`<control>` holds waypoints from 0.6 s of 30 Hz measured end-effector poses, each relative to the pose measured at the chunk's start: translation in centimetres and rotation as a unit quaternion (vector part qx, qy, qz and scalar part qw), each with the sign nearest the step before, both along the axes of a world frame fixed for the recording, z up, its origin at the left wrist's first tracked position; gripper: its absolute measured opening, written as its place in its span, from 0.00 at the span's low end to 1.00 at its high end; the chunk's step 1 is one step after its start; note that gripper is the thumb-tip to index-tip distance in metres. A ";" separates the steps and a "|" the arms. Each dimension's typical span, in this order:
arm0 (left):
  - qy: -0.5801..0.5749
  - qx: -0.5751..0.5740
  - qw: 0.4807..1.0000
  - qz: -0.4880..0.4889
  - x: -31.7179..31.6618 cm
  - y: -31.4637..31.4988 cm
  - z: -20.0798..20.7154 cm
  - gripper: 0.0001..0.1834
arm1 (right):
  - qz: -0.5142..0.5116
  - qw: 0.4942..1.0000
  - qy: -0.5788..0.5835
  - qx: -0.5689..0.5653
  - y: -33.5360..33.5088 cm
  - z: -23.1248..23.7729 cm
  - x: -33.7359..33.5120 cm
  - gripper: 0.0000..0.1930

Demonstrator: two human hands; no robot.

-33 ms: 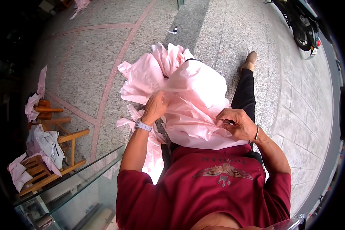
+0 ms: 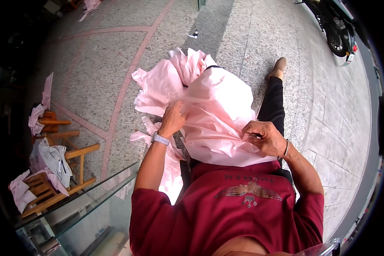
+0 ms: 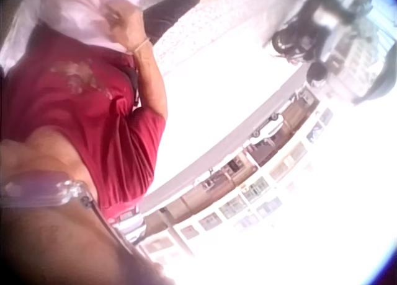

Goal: The person cuts and pulls threads from a pink fabric using a small tool while holding the fabric in their lap.

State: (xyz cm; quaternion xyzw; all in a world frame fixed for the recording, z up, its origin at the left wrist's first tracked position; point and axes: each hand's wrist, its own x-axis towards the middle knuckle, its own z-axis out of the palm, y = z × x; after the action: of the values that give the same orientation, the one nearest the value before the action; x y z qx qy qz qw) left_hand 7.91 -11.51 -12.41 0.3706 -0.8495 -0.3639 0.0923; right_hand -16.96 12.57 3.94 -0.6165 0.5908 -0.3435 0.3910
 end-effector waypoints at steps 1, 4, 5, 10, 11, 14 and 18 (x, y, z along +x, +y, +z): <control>0.035 -0.047 0.998 0.000 0.4 -0.2 -1.7 0.22 | -0.003 1.000 0.007 0.008 0.1 -0.1 -0.1 0.08; 0.066 0.297 0.932 0.196 -0.5 -0.4 -1.9 0.27 | -0.004 1.000 0.025 0.018 0.4 -0.3 -0.2 0.08; 0.093 0.332 0.911 0.226 -0.5 -0.4 -2.5 0.27 | 0.000 1.000 0.026 0.013 0.5 -0.5 -0.1 0.08; 0.147 0.478 0.807 0.314 -0.6 -1.1 -3.7 0.26 | 0.006 1.000 0.026 0.011 0.3 -0.8 0.0 0.09; 0.177 0.505 0.790 0.299 -0.6 -0.9 -3.6 0.27 | 0.008 1.000 0.026 0.009 0.3 -0.9 0.0 0.09; 0.254 0.572 0.740 0.248 -0.6 -0.2 -2.8 0.30 | 0.003 0.999 0.039 0.024 0.2 -0.8 0.0 0.09; 0.287 0.565 0.759 0.151 -0.1 -0.3 -1.9 0.25 | -0.002 0.997 0.048 0.054 0.1 -0.6 0.1 0.09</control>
State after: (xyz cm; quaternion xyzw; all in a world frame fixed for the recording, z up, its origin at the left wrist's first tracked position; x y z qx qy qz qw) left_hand 7.84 -11.77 -14.30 0.3574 -0.3571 -0.8481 0.1593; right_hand -16.91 12.64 3.34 -0.6091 0.6280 -0.2821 0.3939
